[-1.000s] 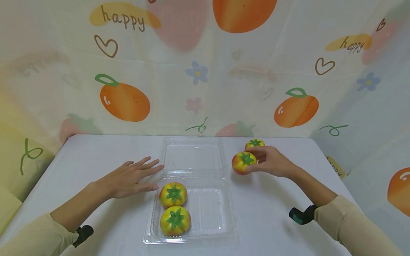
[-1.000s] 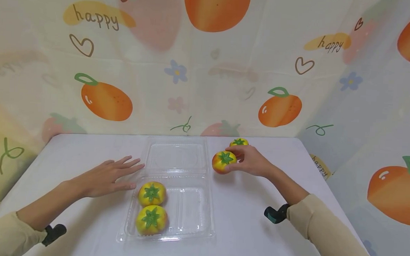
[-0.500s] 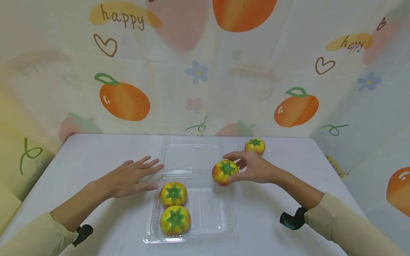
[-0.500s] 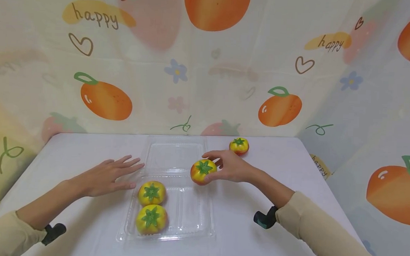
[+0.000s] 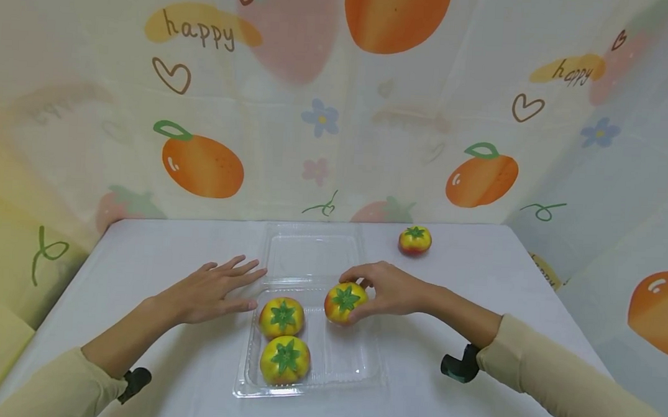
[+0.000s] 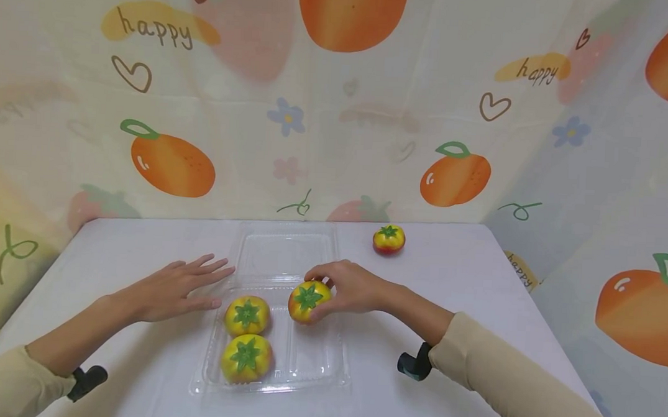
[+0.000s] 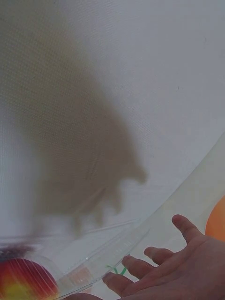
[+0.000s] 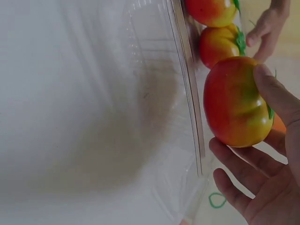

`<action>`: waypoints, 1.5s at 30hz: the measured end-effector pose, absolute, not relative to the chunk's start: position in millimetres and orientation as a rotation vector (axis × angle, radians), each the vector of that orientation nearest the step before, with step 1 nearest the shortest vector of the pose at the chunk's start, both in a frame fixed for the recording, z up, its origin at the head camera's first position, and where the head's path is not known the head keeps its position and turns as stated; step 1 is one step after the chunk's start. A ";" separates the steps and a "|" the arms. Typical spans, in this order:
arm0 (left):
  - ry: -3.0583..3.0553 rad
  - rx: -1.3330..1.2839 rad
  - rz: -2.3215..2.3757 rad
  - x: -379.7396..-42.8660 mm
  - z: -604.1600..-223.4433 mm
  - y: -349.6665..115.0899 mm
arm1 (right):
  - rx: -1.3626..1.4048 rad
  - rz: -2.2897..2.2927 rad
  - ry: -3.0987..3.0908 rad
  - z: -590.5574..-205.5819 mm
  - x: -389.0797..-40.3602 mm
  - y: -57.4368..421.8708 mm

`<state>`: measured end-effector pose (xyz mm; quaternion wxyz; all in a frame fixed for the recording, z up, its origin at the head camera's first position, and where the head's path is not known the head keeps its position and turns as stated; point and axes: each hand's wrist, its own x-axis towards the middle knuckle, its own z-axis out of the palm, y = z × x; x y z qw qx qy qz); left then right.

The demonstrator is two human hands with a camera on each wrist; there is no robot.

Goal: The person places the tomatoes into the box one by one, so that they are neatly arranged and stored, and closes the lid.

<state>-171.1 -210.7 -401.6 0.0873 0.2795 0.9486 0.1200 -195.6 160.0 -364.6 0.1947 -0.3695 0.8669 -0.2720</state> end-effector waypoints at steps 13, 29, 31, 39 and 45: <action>2.829 0.834 0.353 -170.0 -402.4 -210.8 | -1.134 -0.447 2.532 -378.4 -183.5 143.5; 2.828 0.836 0.359 -171.5 -403.6 -212.2 | -1.304 -0.108 2.728 -386.9 -177.1 140.7; 2.828 0.836 0.361 -171.6 -403.6 -211.9 | -1.305 -0.086 2.744 -387.6 -176.9 142.4; 2.831 0.842 0.360 -171.9 -403.7 -211.5 | -1.338 -0.084 2.739 -386.3 -177.3 146.0; 2.832 0.841 0.362 -171.6 -404.0 -211.2 | -1.281 -0.158 2.707 -382.8 -177.0 148.1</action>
